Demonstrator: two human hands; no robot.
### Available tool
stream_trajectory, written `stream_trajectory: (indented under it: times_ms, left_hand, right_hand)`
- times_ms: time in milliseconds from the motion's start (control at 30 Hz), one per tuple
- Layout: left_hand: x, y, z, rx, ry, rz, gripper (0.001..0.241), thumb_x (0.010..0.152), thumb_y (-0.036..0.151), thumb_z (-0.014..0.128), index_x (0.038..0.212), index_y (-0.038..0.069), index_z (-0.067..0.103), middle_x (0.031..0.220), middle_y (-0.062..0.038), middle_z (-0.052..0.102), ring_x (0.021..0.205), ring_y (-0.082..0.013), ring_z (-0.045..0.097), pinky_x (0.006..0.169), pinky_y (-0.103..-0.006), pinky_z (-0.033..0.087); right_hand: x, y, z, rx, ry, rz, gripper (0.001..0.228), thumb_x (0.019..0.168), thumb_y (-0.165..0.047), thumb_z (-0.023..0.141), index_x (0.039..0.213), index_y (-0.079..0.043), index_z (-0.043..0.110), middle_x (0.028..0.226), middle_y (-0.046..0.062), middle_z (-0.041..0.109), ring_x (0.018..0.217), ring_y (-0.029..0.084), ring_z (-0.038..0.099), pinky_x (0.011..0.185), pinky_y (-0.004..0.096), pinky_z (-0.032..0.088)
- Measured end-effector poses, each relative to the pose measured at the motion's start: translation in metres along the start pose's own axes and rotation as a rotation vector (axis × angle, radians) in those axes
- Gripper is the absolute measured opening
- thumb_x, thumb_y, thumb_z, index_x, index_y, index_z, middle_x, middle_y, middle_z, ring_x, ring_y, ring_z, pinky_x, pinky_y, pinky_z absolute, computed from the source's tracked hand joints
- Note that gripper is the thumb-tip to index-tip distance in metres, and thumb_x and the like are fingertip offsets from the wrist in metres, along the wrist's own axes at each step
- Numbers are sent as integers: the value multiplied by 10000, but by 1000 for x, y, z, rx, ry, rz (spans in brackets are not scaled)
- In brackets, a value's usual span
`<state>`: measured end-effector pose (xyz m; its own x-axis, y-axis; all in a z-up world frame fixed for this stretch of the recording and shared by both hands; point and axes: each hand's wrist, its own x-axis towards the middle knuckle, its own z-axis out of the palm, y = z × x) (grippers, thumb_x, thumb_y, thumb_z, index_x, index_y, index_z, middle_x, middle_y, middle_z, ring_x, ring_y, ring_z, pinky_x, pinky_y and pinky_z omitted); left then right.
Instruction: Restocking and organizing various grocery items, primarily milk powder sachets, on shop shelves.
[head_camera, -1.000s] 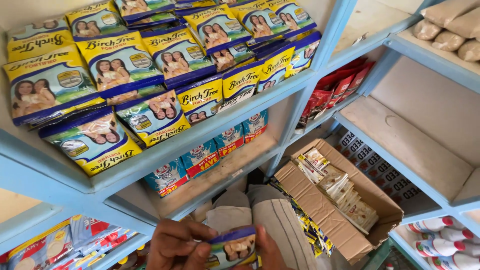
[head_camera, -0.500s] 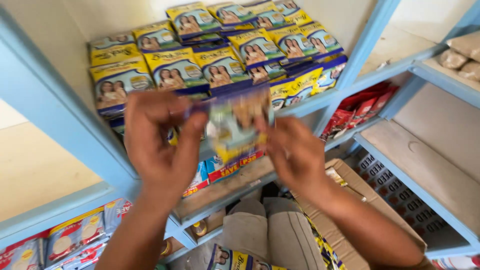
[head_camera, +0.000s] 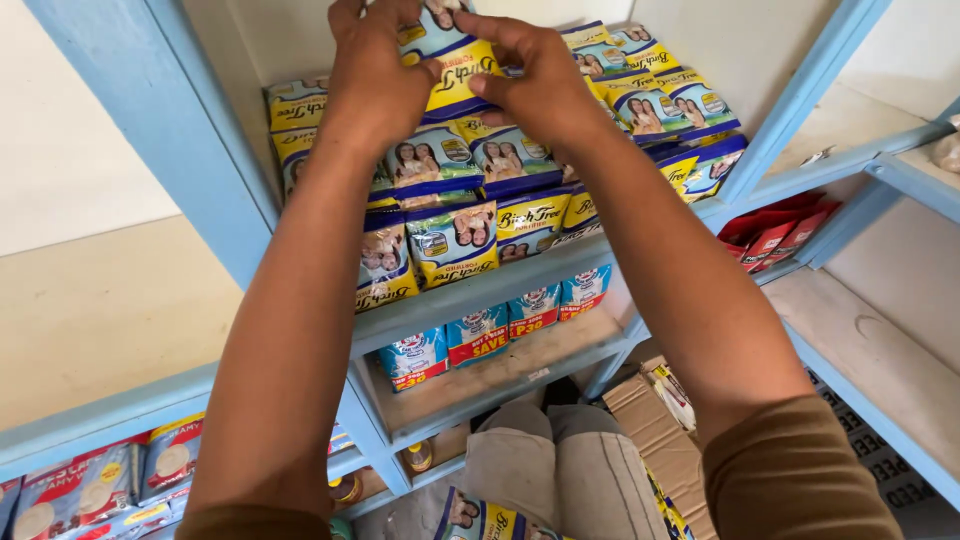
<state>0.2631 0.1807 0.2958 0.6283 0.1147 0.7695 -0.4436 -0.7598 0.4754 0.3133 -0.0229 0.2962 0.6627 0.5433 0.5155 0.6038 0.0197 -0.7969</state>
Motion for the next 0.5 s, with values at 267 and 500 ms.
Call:
stream_trajectory:
  times_ms: [267, 500]
  left_hand:
    - [1, 46, 34, 239, -329, -89, 390, 925, 280, 716, 1229, 40, 679, 1513, -290, 362, 1259, -470, 533, 1033, -485, 449]
    - [-5, 64, 50, 493, -405, 67, 314, 930, 229, 605, 1173, 67, 720, 1315, -198, 602, 1261, -469, 516, 981, -622, 422]
  right_hand:
    - [-27, -14, -42, -229, 50, 294, 465, 917, -41, 722, 1371, -118, 654, 1195, 57, 721, 764, 107, 736, 650, 233, 648]
    - [-27, -20, -32, -483, 13, 408, 370, 938, -146, 694, 1307, -171, 698, 1113, 144, 801, 682, 124, 747, 522, 293, 563]
